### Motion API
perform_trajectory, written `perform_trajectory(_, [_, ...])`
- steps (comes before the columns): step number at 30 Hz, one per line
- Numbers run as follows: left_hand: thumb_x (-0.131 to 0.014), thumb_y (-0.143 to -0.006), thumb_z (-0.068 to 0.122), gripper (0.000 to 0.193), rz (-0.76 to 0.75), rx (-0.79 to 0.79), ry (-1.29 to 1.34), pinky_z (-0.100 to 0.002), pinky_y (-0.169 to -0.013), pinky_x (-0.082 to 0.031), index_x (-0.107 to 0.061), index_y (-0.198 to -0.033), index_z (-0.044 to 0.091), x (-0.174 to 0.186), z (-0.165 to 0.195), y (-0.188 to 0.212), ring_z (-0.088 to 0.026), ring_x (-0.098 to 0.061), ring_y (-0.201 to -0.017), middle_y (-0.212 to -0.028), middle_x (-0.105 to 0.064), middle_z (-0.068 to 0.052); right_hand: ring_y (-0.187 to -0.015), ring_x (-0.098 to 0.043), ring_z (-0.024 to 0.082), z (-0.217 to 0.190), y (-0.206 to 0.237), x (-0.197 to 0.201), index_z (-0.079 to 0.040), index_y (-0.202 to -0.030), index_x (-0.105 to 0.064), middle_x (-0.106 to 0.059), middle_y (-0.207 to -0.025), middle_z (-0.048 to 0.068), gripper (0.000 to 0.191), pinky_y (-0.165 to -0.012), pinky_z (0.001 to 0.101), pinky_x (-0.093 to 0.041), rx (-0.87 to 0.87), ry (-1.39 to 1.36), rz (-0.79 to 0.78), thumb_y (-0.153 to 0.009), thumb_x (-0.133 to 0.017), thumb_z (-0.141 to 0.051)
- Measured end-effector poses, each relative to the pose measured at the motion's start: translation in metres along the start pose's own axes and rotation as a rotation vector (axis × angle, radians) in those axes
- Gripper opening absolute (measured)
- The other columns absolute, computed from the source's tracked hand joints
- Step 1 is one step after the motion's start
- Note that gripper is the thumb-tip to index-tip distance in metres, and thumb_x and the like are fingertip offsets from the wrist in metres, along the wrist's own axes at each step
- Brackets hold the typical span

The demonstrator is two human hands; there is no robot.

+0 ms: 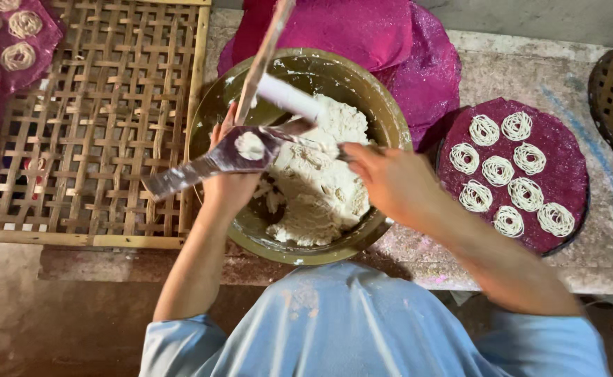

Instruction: The person presses dough through a handheld noodle extruder over a pink tray, squeezing out round noodle nests one at a time. They reload dough from a large bowl between presses, cut the strands, and place finished noodle nests onto woven bamboo racks.

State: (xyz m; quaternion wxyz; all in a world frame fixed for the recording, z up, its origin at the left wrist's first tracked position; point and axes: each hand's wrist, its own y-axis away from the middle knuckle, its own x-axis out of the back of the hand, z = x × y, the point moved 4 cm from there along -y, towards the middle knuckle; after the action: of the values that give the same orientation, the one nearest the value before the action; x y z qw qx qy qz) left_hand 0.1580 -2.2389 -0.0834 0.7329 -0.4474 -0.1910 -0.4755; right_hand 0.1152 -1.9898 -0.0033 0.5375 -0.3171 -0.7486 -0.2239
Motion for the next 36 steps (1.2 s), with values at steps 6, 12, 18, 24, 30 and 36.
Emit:
perform_trajectory(6, [-0.084, -0.079, 0.028, 0.035, -0.015, -0.014, -0.331, -0.055, -0.091, -0.056, -0.073, -0.110, 0.014, -0.025, -0.014, 0.000, -0.056, -0.057, -0.120, -0.153, -0.047, -0.034, -0.080, -0.076, 0.024, -0.012, 0.007, -0.054, -0.002, -0.137, -0.060, -0.074, -0.108, 0.024, 0.038, -0.070, 0.0385, -0.059, 0.061, -0.635, 0.174, -0.101, -0.061, -0.014])
perform_trajectory(12, [-0.068, -0.086, 0.000, 0.029, -0.305, 0.777, 0.797, -0.036, -0.067, -0.053, -0.067, -0.115, 0.001, -0.044, -0.077, 0.028, -0.019, -0.061, -0.082, -0.100, -0.069, -0.010, -0.085, -0.068, 0.035, 0.061, 0.037, -0.038, 0.008, -0.111, -0.077, -0.072, -0.095, 0.028, 0.030, -0.074, 0.0402, -0.055, -0.506, -0.367, -0.038, -0.105, -0.062, -0.018])
perform_trajectory(18, [-0.069, -0.089, -0.009, 0.016, -0.405, 0.525, 1.256, -0.034, -0.069, -0.055, -0.067, -0.105, -0.006, -0.043, -0.070, 0.050, -0.021, -0.069, -0.083, -0.093, -0.070, -0.015, -0.090, -0.071, 0.017, 0.092, 0.039, -0.003, 0.001, -0.135, -0.066, -0.076, -0.107, 0.015, 0.034, -0.082, 0.0316, -0.055, 0.120, -0.580, 0.348, -0.103, -0.063, -0.011])
perform_trajectory(24, [-0.073, -0.073, -0.003, 0.044, -0.365, 0.668, 1.550, -0.032, -0.068, -0.058, -0.068, -0.116, 0.002, -0.019, -0.034, 0.041, -0.016, -0.068, -0.081, -0.102, -0.072, -0.009, -0.077, -0.075, 0.019, 0.088, 0.028, -0.040, -0.001, -0.122, -0.072, -0.078, -0.098, 0.016, 0.028, -0.069, 0.0327, -0.060, 0.065, -0.429, 0.319, -0.098, -0.071, -0.014])
perform_trajectory(30, [-0.071, -0.069, 0.004, 0.049, -0.167, 0.648, 1.537, -0.030, -0.065, -0.061, -0.065, -0.117, 0.008, 0.026, -0.004, 0.030, -0.013, -0.068, -0.078, -0.101, -0.071, -0.006, -0.081, -0.070, 0.027, 0.057, 0.015, -0.101, -0.016, -0.142, -0.064, -0.076, -0.107, 0.013, 0.043, -0.077, 0.0414, -0.056, -0.068, -0.319, -0.254, -0.099, -0.065, -0.020])
perform_trajectory(36, [-0.066, -0.081, 0.001, 0.034, -0.508, 0.365, 1.964, -0.030, -0.072, -0.059, -0.067, -0.114, -0.006, -0.004, 0.057, 0.055, -0.018, -0.066, -0.082, -0.097, -0.069, -0.012, -0.148, -0.047, 0.033, 0.034, 0.004, -0.072, -0.006, -0.167, -0.018, -0.037, -0.166, 0.020, 0.083, -0.122, 0.0520, -0.041, 0.276, -0.969, 0.179, -0.108, -0.037, -0.061])
